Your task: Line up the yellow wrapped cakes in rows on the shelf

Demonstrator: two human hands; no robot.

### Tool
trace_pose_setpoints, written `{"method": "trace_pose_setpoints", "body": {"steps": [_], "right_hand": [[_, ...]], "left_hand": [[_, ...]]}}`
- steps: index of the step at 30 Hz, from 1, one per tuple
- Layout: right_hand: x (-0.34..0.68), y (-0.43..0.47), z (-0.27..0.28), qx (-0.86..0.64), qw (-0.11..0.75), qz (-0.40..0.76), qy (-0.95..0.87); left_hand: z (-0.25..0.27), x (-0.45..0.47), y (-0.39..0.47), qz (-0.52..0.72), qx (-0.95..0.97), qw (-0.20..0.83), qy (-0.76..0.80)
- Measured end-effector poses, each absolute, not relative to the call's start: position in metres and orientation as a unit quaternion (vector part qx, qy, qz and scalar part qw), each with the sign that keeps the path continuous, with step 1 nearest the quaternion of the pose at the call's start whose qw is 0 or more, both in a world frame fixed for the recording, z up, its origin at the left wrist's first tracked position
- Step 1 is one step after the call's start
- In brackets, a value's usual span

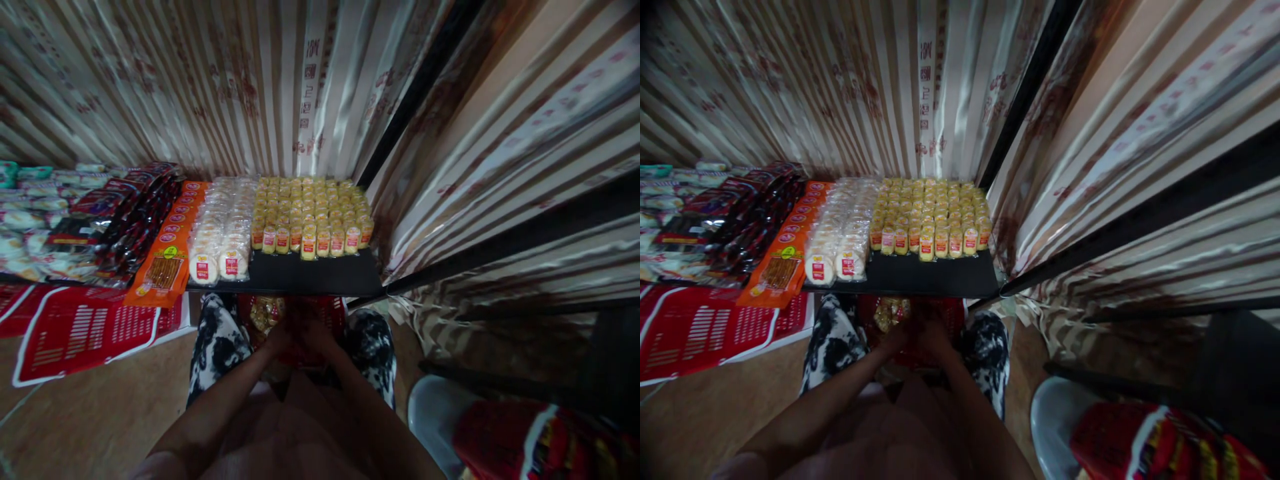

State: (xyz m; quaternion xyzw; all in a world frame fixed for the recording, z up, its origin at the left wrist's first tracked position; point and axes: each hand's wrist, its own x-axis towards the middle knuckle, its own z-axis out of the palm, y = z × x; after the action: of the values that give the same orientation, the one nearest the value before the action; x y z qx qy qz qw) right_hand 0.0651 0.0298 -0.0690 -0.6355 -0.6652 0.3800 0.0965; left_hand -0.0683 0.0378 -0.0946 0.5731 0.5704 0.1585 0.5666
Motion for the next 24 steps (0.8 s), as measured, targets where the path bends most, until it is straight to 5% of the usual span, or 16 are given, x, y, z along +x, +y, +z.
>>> {"method": "trace_pose_setpoints", "body": {"steps": [12,24], "right_hand": [[0.086,0.008,-0.019,-0.572,0.361,0.494,-0.546],[0.087,0.000,0.013,-0.552,0.481,0.560,-0.387]], "left_hand": [[-0.054,-0.069,0.034,0.316,0.489,0.553,0.596],[-0.008,-0.082,0.020,0.405,0.513,0.532,0.538]]}}
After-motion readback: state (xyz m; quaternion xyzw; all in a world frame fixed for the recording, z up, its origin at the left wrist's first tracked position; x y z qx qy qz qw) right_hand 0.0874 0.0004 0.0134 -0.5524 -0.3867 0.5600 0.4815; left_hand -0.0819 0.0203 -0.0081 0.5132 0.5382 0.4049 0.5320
